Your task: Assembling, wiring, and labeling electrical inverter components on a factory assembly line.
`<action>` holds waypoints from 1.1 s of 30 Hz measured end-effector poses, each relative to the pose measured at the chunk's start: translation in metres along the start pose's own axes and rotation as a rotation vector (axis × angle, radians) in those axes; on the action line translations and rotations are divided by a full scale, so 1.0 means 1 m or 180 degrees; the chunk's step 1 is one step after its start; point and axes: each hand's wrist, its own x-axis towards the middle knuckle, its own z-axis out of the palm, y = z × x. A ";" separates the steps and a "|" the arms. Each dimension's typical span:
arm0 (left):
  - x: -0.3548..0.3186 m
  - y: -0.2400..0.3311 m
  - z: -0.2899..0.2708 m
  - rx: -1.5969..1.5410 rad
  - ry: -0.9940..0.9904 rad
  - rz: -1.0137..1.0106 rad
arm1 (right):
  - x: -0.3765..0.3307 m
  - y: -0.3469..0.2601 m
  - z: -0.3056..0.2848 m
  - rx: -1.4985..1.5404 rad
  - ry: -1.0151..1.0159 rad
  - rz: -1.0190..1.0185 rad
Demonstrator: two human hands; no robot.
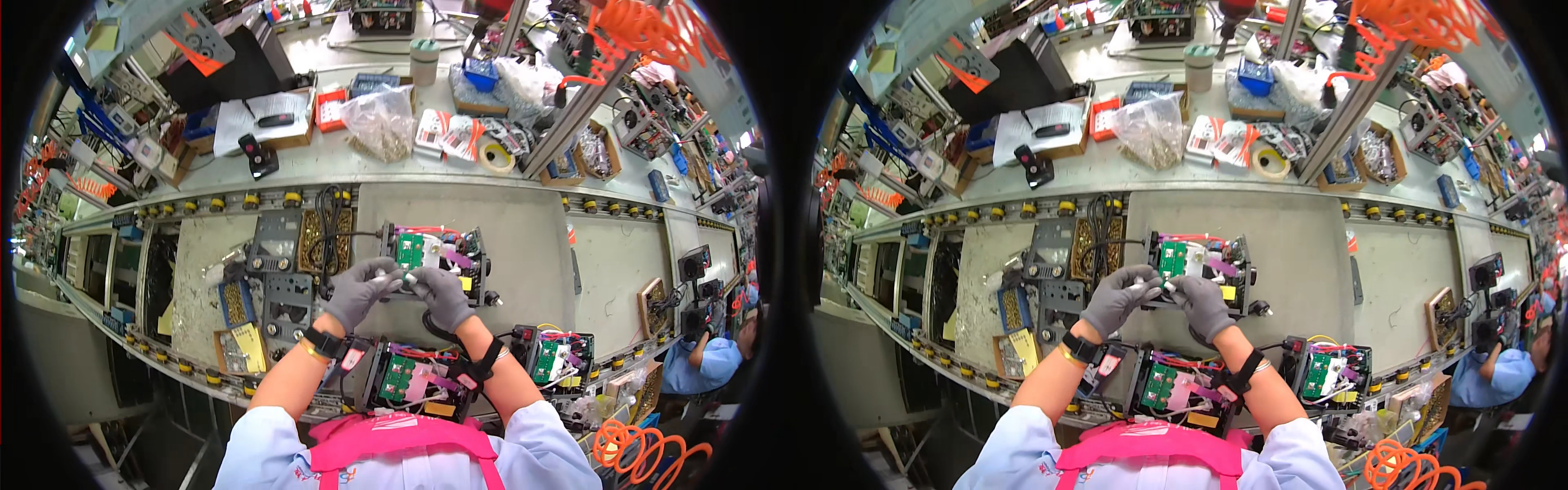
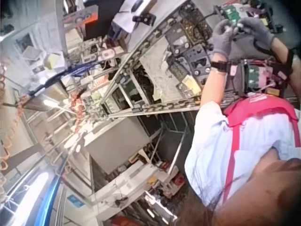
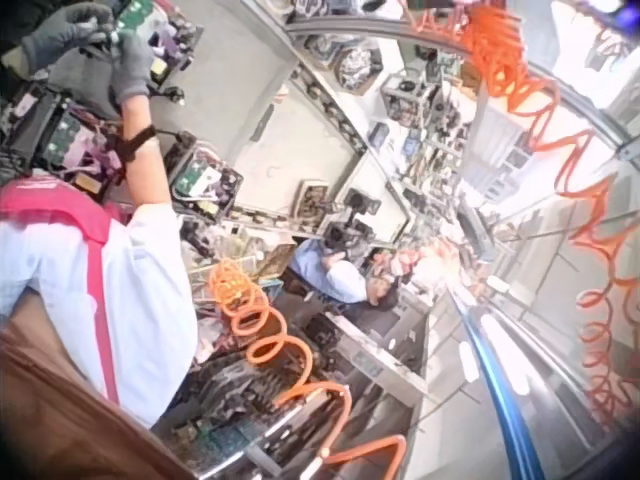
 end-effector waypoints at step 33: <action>0.012 -0.016 -0.016 0.1582 -0.0276 0.0603 | -0.001 -0.006 0.005 -0.0767 0.0066 -0.0260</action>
